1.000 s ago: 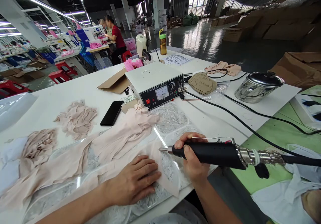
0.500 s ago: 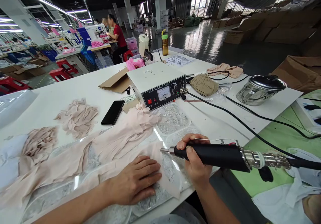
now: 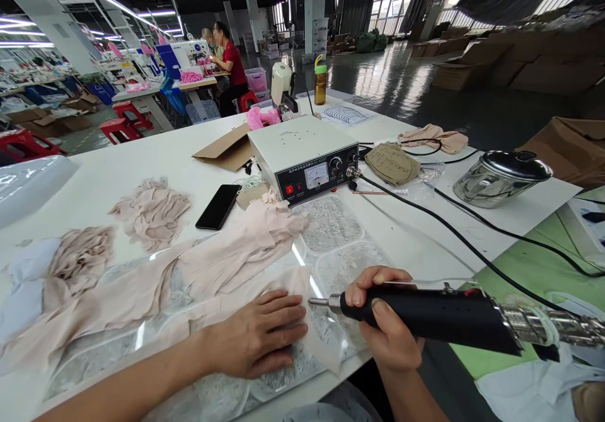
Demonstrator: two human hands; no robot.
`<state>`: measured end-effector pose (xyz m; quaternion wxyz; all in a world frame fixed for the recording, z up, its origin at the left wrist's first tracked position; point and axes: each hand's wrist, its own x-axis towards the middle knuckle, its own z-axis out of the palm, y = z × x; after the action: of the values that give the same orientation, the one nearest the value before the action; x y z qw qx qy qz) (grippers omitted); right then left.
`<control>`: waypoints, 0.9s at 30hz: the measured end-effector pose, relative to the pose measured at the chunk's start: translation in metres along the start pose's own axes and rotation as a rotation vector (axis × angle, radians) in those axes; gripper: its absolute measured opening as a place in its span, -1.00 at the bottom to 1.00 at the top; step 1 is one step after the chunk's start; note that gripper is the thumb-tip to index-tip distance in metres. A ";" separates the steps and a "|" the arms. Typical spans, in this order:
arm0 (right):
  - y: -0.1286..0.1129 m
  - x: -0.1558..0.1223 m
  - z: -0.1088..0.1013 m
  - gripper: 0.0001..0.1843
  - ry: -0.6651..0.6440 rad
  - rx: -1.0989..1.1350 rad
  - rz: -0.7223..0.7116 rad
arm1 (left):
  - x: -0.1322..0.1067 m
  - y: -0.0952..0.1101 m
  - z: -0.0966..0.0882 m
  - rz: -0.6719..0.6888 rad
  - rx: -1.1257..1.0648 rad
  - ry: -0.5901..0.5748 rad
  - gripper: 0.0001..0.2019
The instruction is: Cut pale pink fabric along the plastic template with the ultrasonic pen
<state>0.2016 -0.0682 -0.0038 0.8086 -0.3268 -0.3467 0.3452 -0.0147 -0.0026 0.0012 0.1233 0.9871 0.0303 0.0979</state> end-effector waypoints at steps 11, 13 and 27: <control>0.001 -0.006 -0.001 -0.93 -0.026 0.017 0.025 | 0.001 0.000 -0.001 -0.002 -0.002 -0.019 -0.62; 0.002 -0.007 -0.003 -0.93 -0.042 0.014 0.027 | 0.001 0.000 -0.001 -0.003 -0.002 -0.016 -0.63; -0.025 -0.019 -0.014 -0.89 -0.043 0.044 0.078 | -0.001 0.001 0.000 0.012 0.051 -0.083 -0.61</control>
<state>0.2108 -0.1005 0.0015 0.7939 -0.3145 -0.3436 0.3908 -0.0156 -0.0039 0.0013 0.0988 0.9932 0.0218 0.0567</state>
